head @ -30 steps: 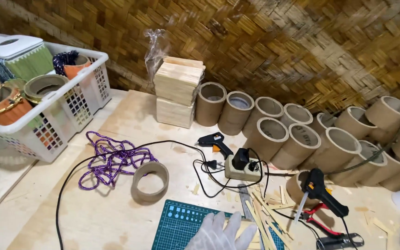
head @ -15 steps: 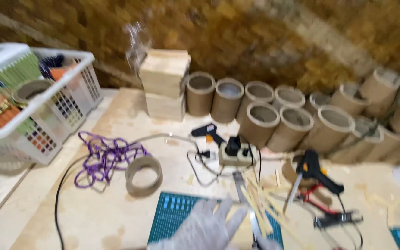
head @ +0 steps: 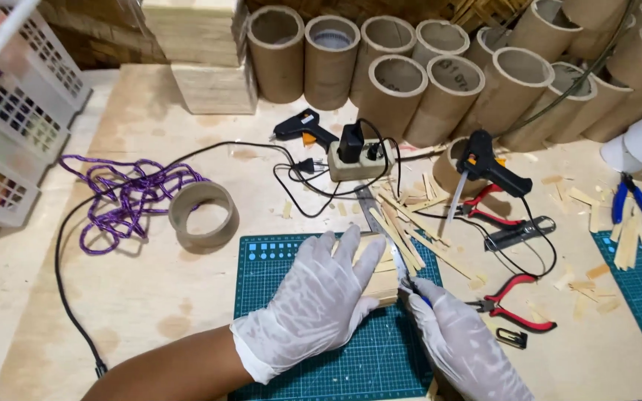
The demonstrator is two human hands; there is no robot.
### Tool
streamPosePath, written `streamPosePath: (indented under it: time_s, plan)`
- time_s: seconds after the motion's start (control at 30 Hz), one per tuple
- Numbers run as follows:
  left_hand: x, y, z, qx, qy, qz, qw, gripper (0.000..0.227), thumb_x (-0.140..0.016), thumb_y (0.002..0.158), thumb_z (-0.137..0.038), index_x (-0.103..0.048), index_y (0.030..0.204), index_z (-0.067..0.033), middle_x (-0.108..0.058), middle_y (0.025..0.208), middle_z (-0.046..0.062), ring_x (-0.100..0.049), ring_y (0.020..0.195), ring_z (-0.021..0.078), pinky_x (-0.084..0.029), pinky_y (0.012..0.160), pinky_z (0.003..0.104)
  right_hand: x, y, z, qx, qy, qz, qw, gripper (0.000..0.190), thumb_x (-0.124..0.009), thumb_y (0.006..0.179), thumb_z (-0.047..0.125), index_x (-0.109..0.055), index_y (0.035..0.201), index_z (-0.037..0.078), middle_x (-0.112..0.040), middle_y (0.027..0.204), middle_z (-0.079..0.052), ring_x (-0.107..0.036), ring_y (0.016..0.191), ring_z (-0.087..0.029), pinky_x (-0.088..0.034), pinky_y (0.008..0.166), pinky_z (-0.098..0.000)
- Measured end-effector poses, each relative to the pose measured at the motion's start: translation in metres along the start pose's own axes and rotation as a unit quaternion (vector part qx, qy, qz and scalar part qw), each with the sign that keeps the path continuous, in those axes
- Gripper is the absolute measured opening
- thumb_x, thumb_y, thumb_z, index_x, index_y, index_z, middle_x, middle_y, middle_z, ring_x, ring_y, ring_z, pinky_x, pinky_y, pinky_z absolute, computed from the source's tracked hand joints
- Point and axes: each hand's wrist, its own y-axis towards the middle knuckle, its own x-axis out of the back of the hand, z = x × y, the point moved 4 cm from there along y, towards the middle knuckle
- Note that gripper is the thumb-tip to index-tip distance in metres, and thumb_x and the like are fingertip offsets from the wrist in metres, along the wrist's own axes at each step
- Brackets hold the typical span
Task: Gluing small wooden sticks onto a cardboard base to create a decorative item.
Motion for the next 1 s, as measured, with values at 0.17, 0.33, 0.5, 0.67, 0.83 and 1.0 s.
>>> streamPosePath:
  time_s: [0.17, 0.33, 0.5, 0.67, 0.83, 1.0]
  plan:
    - [-0.01, -0.001, -0.002, 0.012, 0.04, 0.007, 0.999, 0.092, -0.055, 0.087, -0.075, -0.039, 0.155, -0.0157, -0.053, 0.144, 0.021, -0.061, 0.105, 0.0398, -0.047, 0.081, 0.048, 0.001, 0.001, 0.009, 0.064, 0.013, -0.021, 0.998, 0.048, -0.055, 0.096, 0.038, -0.06, 0.143, 0.033, -0.07, 0.141, 0.005, -0.067, 0.129, -0.016, -0.043, 0.118, -0.031]
    - [-0.01, -0.002, -0.002, 0.011, 0.032, -0.007, 0.999, 0.093, -0.058, 0.084, -0.074, -0.039, 0.155, -0.0156, -0.051, 0.144, 0.02, -0.06, 0.108, 0.0394, -0.047, 0.084, 0.049, -0.001, 0.001, 0.005, 0.0, -0.029, 0.016, 0.999, 0.049, -0.052, 0.098, 0.041, -0.056, 0.146, 0.042, -0.073, 0.133, 0.004, -0.071, 0.123, -0.018, -0.05, 0.111, -0.0318]
    - [-0.012, -0.003, -0.003, 0.005, 0.038, -0.004, 0.999, 0.093, -0.054, 0.087, -0.075, -0.037, 0.156, -0.0153, -0.051, 0.146, 0.022, -0.06, 0.111, 0.0413, -0.048, 0.086, 0.05, -0.002, 0.004, 0.011, -0.017, -0.026, 0.044, 0.999, 0.049, -0.052, 0.098, 0.041, -0.056, 0.147, 0.039, -0.065, 0.145, 0.01, -0.063, 0.134, -0.012, -0.038, 0.123, -0.0291]
    - [-0.015, -0.005, -0.003, 0.011, 0.008, -0.013, 1.0, 0.093, -0.057, 0.088, -0.073, -0.037, 0.157, -0.0147, -0.051, 0.146, 0.023, -0.059, 0.113, 0.0433, -0.046, 0.09, 0.053, -0.011, 0.008, -0.002, -0.006, -0.011, 0.036, 0.999, 0.049, -0.056, 0.098, 0.036, -0.056, 0.147, 0.037, -0.067, 0.143, 0.009, -0.065, 0.132, -0.011, -0.039, 0.122, -0.028]
    - [-0.019, -0.006, -0.005, 0.008, 0.032, -0.005, 0.999, 0.094, -0.053, 0.088, -0.076, -0.034, 0.158, -0.0161, -0.051, 0.146, 0.023, -0.059, 0.114, 0.0425, -0.045, 0.091, 0.054, -0.012, 0.008, -0.01, 0.004, -0.068, 0.042, 0.997, 0.052, -0.044, 0.099, 0.048, -0.05, 0.149, 0.033, -0.06, 0.149, 0.002, -0.058, 0.138, -0.021, -0.039, 0.122, -0.0357]
    - [-0.023, -0.007, -0.006, 0.006, 0.037, -0.009, 0.999, 0.095, -0.053, 0.086, -0.077, -0.035, 0.158, -0.0172, -0.051, 0.147, 0.023, -0.059, 0.115, 0.0433, -0.045, 0.093, 0.055, -0.023, 0.016, -0.027, -0.023, -0.105, 0.021, 0.994, 0.053, -0.046, 0.099, 0.051, -0.049, 0.149, 0.037, -0.063, 0.142, -0.002, -0.062, 0.131, -0.024, -0.044, 0.118, -0.0368]
